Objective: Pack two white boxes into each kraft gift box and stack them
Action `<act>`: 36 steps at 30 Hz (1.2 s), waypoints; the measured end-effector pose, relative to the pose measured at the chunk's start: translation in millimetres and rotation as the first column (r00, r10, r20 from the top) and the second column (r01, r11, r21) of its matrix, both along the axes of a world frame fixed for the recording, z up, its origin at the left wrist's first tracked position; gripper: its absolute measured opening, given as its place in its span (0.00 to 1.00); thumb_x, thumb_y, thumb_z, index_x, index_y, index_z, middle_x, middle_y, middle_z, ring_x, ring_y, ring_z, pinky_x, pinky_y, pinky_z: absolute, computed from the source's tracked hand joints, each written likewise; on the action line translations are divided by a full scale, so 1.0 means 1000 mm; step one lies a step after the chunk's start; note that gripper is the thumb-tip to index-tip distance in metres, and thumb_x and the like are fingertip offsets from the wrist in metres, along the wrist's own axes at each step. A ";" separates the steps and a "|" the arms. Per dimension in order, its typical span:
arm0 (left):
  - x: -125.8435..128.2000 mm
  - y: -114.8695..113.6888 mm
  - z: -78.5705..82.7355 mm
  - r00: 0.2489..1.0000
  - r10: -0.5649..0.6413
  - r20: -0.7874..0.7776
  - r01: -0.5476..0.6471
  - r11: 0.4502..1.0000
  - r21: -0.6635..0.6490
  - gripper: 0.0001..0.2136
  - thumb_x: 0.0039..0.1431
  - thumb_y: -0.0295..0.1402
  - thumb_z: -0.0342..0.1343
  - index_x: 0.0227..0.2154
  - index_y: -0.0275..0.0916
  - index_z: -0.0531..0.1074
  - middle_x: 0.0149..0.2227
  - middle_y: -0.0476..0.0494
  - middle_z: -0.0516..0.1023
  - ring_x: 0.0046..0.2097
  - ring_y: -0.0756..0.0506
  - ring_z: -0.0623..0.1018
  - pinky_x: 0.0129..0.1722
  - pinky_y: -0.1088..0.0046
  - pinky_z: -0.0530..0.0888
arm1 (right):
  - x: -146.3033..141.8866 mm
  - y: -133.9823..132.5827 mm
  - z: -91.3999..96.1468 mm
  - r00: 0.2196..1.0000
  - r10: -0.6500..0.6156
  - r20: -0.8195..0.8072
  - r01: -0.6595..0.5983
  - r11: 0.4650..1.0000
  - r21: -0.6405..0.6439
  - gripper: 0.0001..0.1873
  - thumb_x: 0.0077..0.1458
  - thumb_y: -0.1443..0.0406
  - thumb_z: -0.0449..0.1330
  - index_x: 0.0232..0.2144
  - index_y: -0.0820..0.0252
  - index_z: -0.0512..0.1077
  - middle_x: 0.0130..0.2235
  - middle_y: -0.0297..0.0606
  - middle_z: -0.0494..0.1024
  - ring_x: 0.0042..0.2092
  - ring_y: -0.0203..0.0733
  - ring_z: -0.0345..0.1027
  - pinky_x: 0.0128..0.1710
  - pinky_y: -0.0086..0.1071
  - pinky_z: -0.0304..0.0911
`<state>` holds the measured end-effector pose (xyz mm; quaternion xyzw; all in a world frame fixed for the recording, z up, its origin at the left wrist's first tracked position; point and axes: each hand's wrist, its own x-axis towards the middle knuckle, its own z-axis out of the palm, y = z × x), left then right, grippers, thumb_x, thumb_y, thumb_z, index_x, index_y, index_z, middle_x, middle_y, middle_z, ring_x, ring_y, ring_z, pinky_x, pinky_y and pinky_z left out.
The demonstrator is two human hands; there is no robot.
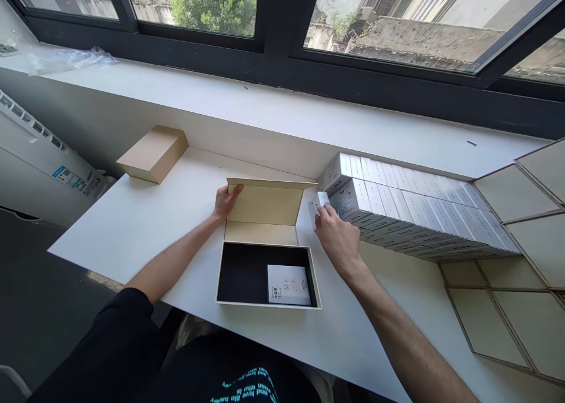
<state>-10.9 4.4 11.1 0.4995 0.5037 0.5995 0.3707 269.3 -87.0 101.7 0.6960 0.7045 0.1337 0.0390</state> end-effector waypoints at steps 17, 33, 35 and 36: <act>0.000 -0.002 0.004 1.000 0.012 -0.006 -0.012 1.000 -0.005 0.32 0.45 0.62 0.60 0.16 0.40 0.51 0.19 0.54 0.48 0.26 0.53 0.50 0.24 0.72 0.49 | 0.013 0.003 0.018 0.979 -0.178 -0.102 0.148 0.957 -0.248 0.22 0.64 0.49 0.52 0.40 0.60 0.74 0.33 0.47 0.78 0.35 0.52 0.75 0.31 0.37 0.62; -0.002 0.001 0.000 1.000 0.029 0.002 -0.029 0.999 -0.018 0.29 0.46 0.58 0.62 0.16 0.39 0.55 0.20 0.53 0.52 0.26 0.52 0.53 0.24 0.73 0.52 | -0.013 -0.107 0.004 0.455 0.874 -0.169 -0.837 0.485 0.255 0.17 0.62 0.75 0.55 0.50 0.60 0.73 0.54 0.46 0.77 0.56 0.48 0.72 0.57 0.45 0.68; -0.002 0.001 -0.001 1.000 0.027 0.002 -0.027 0.999 -0.017 0.29 0.46 0.58 0.62 0.16 0.39 0.56 0.20 0.52 0.53 0.26 0.52 0.54 0.24 0.73 0.52 | -0.013 -0.108 -0.002 0.449 0.875 -0.179 -0.851 0.480 0.212 0.15 0.63 0.74 0.54 0.49 0.61 0.74 0.55 0.47 0.77 0.57 0.48 0.71 0.56 0.44 0.69; -0.002 0.002 -0.001 1.000 0.026 0.000 -0.026 1.000 -0.013 0.29 0.46 0.58 0.61 0.16 0.39 0.57 0.20 0.52 0.53 0.27 0.52 0.54 0.24 0.73 0.53 | -0.012 -0.108 -0.004 0.446 0.876 -0.184 -0.859 0.477 0.188 0.13 0.64 0.73 0.55 0.48 0.62 0.74 0.55 0.47 0.76 0.56 0.48 0.71 0.55 0.44 0.70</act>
